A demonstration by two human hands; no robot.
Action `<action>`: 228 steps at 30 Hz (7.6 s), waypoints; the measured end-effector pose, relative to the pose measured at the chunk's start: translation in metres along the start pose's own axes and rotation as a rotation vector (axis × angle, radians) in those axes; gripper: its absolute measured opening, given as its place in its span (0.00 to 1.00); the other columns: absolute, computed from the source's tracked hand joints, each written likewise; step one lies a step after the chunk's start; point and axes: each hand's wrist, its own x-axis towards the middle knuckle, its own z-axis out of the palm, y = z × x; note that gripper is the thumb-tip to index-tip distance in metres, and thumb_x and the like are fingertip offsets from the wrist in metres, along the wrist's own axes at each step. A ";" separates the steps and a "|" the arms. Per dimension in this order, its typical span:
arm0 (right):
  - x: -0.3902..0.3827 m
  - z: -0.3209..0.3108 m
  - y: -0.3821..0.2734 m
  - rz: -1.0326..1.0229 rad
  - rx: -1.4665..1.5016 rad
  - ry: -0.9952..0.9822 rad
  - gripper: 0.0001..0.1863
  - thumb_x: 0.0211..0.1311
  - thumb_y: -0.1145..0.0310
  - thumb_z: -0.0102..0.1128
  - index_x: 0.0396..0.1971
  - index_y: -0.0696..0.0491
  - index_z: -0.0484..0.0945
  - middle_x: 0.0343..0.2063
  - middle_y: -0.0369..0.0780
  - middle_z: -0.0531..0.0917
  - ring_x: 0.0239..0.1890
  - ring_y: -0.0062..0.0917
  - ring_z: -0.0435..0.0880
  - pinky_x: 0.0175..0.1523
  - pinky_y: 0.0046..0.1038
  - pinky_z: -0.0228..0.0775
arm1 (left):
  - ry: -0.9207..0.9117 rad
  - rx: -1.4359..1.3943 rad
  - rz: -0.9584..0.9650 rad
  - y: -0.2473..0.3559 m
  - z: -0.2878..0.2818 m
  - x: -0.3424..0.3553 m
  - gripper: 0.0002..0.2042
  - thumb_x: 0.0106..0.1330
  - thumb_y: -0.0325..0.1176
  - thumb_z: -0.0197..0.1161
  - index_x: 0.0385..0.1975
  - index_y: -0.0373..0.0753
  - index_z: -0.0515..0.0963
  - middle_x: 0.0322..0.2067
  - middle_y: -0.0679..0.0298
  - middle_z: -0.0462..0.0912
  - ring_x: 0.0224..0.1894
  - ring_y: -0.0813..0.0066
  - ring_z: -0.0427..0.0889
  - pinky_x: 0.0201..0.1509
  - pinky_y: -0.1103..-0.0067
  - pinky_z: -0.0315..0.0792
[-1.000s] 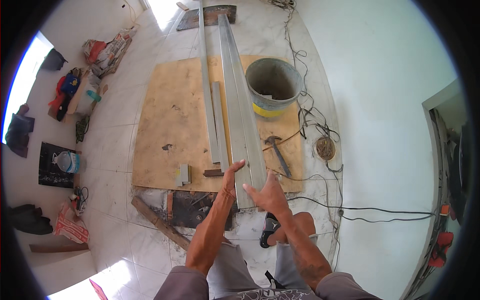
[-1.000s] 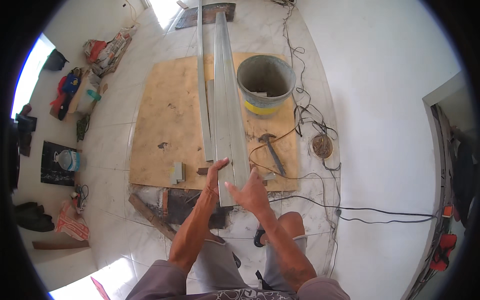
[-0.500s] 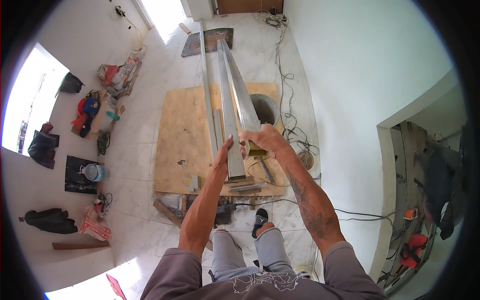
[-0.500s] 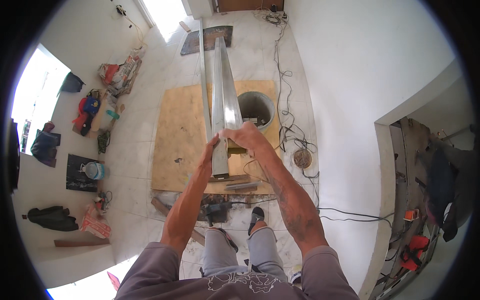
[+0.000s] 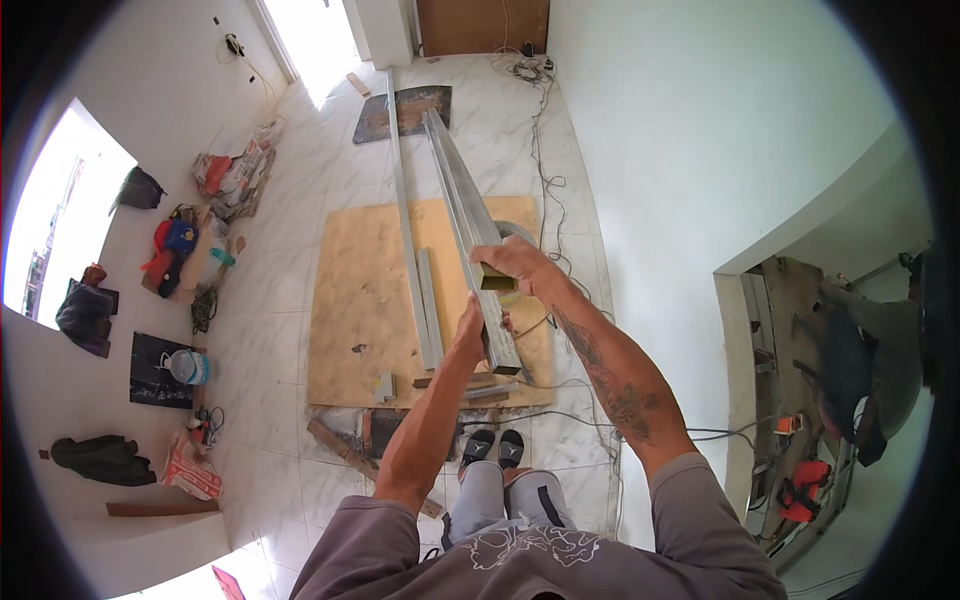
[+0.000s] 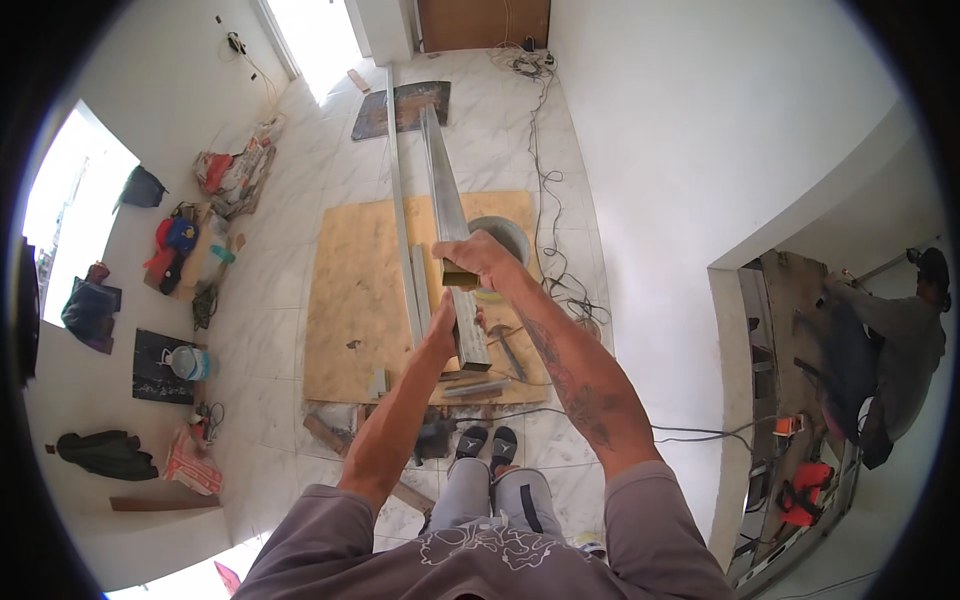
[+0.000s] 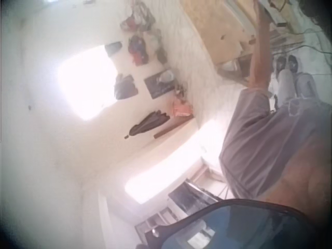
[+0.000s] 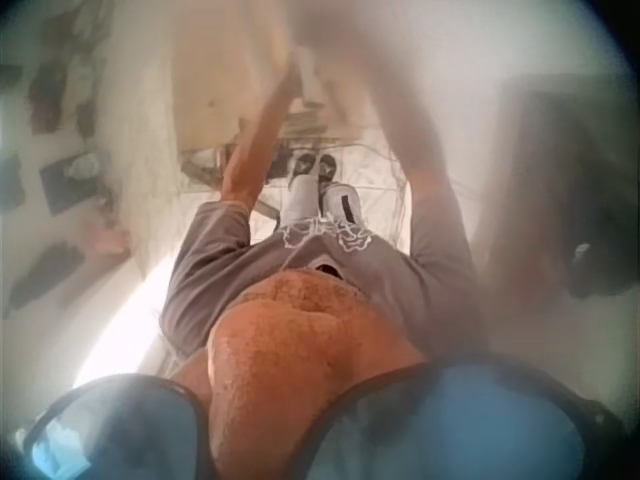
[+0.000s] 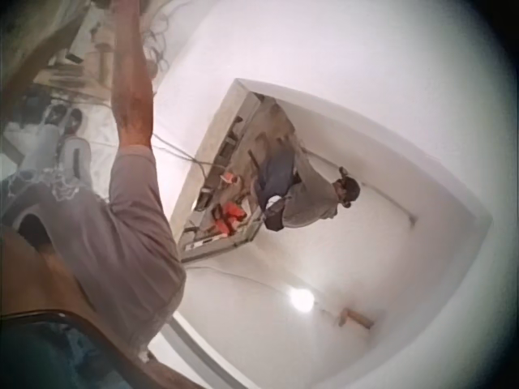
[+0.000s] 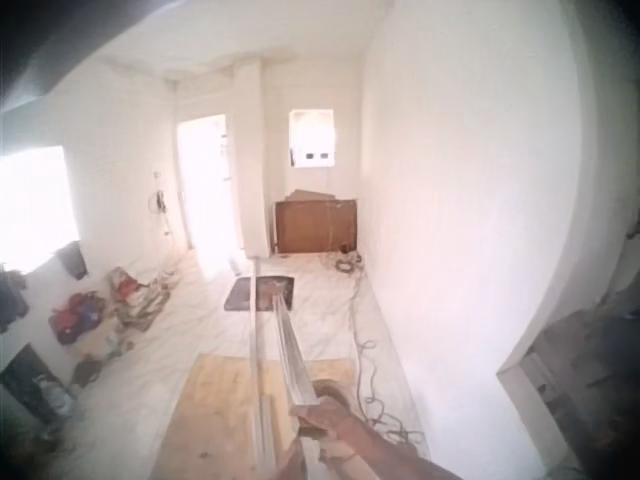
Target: The person passes a metal beam to another worker on an elevated platform and then holds a measuring tape while the other worker measures different points along a wall and the platform structure.
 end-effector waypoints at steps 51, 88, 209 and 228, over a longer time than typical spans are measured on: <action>-0.082 0.082 0.077 0.099 -0.928 0.258 0.35 0.34 0.63 0.62 0.42 0.75 0.71 0.38 0.61 0.79 0.41 0.46 0.82 0.49 0.32 0.72 | -0.173 -0.154 0.236 -0.001 0.012 -0.099 0.25 0.65 0.55 0.53 0.49 0.40 0.72 0.41 0.61 0.80 0.40 0.70 0.80 0.44 0.74 0.76; -0.123 0.026 0.097 0.358 -0.693 0.272 0.33 0.43 0.62 0.62 0.47 0.65 0.60 0.35 0.57 0.78 0.41 0.50 0.79 0.47 0.42 0.70 | -0.299 -0.314 -0.164 0.095 -0.016 0.182 0.39 0.54 0.67 0.54 0.52 0.35 0.66 0.46 0.49 0.71 0.44 0.54 0.75 0.47 0.62 0.74; -0.919 0.249 0.706 0.685 -0.102 0.851 0.38 0.25 0.63 0.78 0.45 0.56 0.73 0.36 0.47 0.83 0.41 0.39 0.83 0.47 0.35 0.75 | -0.817 0.955 -0.913 -0.427 -0.025 -0.462 0.23 0.60 0.36 0.65 0.53 0.34 0.68 0.51 0.58 0.73 0.53 0.65 0.74 0.61 0.68 0.69; -0.852 0.359 0.690 0.583 0.148 0.997 0.31 0.29 0.64 0.71 0.41 0.59 0.75 0.31 0.49 0.83 0.36 0.42 0.84 0.43 0.36 0.77 | -0.726 0.721 -0.840 -0.456 -0.032 -0.451 0.23 0.65 0.43 0.59 0.52 0.35 0.66 0.49 0.55 0.73 0.52 0.62 0.75 0.56 0.66 0.71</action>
